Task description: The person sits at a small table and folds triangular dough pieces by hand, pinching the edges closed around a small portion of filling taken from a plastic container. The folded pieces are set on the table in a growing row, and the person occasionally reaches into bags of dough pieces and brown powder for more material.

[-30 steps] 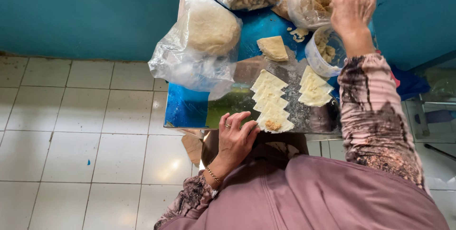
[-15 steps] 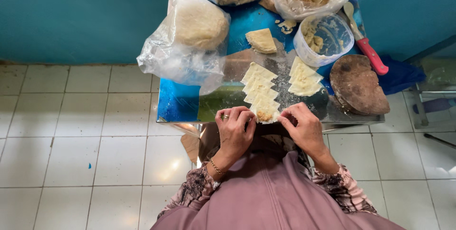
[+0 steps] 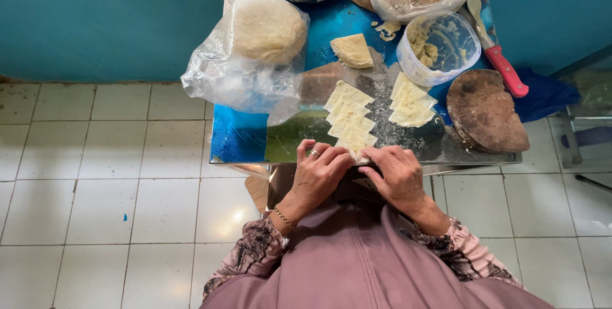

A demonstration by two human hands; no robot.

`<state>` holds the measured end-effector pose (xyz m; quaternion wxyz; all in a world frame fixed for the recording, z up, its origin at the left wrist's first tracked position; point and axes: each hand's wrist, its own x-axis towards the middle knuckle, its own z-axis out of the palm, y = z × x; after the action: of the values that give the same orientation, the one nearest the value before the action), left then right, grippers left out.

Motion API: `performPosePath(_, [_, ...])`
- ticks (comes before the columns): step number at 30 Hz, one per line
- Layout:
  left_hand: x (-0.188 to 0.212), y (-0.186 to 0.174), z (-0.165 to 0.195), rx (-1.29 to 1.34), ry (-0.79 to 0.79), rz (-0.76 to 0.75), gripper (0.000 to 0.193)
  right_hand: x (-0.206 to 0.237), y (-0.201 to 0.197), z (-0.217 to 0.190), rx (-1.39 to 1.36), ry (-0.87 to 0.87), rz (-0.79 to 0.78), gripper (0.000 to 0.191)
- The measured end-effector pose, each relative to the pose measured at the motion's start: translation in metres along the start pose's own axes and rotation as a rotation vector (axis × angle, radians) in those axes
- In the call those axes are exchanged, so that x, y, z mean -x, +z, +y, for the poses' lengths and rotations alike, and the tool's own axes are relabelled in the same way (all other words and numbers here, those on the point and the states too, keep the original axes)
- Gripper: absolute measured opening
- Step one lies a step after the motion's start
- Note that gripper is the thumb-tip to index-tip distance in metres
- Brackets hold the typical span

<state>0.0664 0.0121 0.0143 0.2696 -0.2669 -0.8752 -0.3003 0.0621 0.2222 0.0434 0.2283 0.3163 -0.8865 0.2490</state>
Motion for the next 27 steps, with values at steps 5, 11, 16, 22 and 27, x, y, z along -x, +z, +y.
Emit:
performPosePath(5, [-0.006, 0.005, -0.009, 0.033, -0.021, -0.032, 0.007, -0.013, 0.008, 0.018, -0.071, 0.092, -0.111, 0.013])
performPosePath(11, [-0.022, 0.013, -0.023, 0.176, -0.182, -0.133, 0.005, -0.038, 0.019, 0.047, -0.318, 0.229, -0.317, 0.013])
performPosePath(16, [-0.032, 0.016, -0.027, 0.219, -0.295, -0.200, 0.009, -0.034, 0.017, 0.032, -0.311, 0.504, -0.338, 0.012])
performPosePath(22, [-0.027, 0.017, -0.028, 0.255, -0.296, -0.142, 0.006, -0.026, 0.010, 0.023, -0.038, 0.011, -0.175, 0.018])
performPosePath(27, [-0.016, 0.014, -0.021, 0.167, -0.128, -0.056, 0.006, -0.037, 0.023, 0.046, -0.188, 0.148, -0.288, 0.009])
